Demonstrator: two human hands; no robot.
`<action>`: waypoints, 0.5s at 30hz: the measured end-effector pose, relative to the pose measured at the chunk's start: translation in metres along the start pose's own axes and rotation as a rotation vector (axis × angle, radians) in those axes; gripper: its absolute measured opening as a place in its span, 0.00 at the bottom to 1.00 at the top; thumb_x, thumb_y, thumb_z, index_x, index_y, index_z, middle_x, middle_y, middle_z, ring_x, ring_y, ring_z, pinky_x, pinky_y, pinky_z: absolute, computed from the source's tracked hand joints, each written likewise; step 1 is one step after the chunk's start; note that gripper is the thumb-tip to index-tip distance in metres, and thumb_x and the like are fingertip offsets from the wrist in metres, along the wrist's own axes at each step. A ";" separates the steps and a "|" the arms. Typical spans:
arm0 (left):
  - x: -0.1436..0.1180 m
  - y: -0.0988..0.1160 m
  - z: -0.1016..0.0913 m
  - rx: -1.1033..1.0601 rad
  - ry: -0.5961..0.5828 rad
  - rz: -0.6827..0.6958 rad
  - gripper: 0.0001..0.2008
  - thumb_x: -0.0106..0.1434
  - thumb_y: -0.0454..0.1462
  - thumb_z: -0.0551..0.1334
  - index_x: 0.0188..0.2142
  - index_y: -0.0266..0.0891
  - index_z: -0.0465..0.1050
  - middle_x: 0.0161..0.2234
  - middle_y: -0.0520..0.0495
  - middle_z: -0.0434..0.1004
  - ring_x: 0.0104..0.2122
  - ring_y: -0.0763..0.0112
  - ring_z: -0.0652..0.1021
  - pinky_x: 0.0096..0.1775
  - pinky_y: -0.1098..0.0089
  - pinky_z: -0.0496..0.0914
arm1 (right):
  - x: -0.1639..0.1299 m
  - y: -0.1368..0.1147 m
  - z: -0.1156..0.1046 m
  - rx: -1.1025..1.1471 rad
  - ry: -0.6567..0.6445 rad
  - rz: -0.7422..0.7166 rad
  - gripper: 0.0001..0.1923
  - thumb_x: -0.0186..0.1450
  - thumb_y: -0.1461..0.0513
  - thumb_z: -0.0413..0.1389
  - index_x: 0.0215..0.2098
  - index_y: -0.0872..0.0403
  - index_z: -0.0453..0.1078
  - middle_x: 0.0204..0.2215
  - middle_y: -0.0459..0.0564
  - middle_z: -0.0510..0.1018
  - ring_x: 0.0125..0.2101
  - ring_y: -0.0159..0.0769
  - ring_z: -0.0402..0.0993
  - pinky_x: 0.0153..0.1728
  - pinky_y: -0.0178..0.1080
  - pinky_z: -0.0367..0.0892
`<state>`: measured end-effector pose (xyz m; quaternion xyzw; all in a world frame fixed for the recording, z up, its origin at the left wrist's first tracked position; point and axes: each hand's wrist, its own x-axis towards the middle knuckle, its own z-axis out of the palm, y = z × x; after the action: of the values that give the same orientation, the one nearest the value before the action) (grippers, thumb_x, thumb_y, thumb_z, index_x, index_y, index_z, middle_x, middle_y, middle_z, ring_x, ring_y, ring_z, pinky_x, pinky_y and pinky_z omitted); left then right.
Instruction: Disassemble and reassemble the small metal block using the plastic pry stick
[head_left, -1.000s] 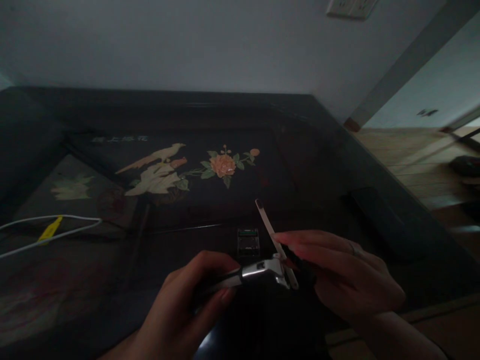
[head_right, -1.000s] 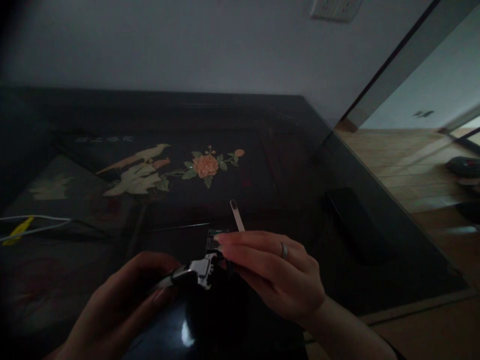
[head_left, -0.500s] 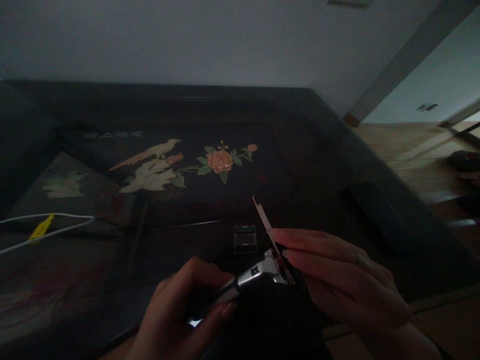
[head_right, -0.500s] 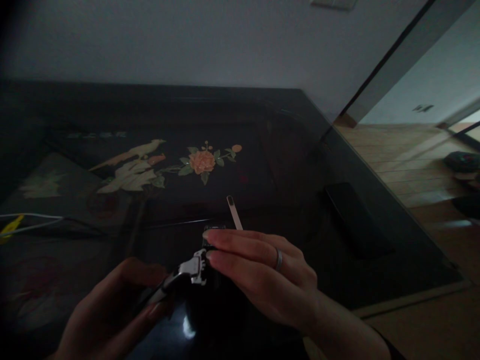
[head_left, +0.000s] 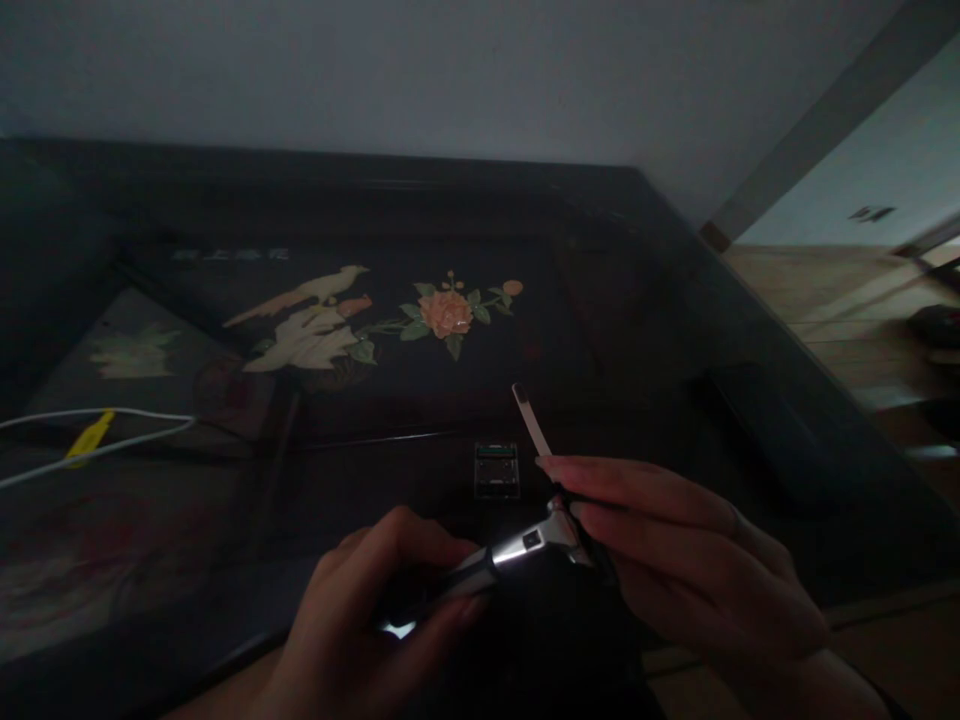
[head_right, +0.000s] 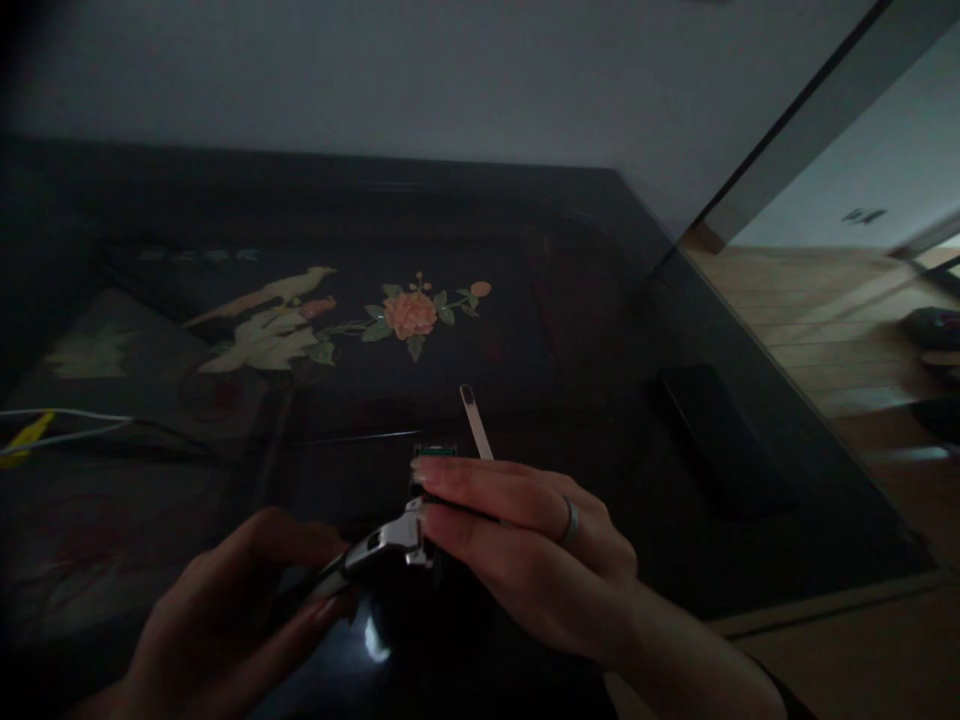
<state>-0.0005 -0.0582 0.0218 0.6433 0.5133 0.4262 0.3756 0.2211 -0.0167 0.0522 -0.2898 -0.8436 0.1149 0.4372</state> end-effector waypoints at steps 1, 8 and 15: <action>0.000 0.001 0.000 -0.005 0.009 -0.022 0.04 0.54 0.37 0.67 0.30 0.43 0.74 0.23 0.53 0.79 0.22 0.73 0.78 0.23 0.78 0.70 | 0.000 0.000 0.000 0.004 0.009 -0.004 0.12 0.63 0.72 0.57 0.45 0.58 0.72 0.43 0.54 0.82 0.44 0.36 0.79 0.42 0.34 0.80; -0.001 0.005 0.002 -0.040 -0.020 -0.099 0.03 0.55 0.38 0.66 0.28 0.43 0.73 0.23 0.52 0.79 0.21 0.73 0.77 0.21 0.76 0.69 | 0.003 0.000 0.002 0.009 0.022 -0.007 0.13 0.63 0.72 0.58 0.45 0.57 0.73 0.41 0.54 0.82 0.43 0.36 0.80 0.41 0.33 0.80; 0.003 0.001 -0.002 -0.026 -0.083 -0.004 0.04 0.57 0.36 0.66 0.30 0.42 0.71 0.22 0.56 0.78 0.18 0.77 0.75 0.20 0.81 0.67 | 0.002 0.001 0.001 0.013 0.032 -0.031 0.11 0.63 0.73 0.58 0.43 0.61 0.72 0.40 0.57 0.82 0.45 0.35 0.79 0.43 0.32 0.79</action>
<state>-0.0017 -0.0550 0.0236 0.6544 0.4931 0.4050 0.4056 0.2194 -0.0148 0.0524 -0.2758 -0.8401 0.1088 0.4541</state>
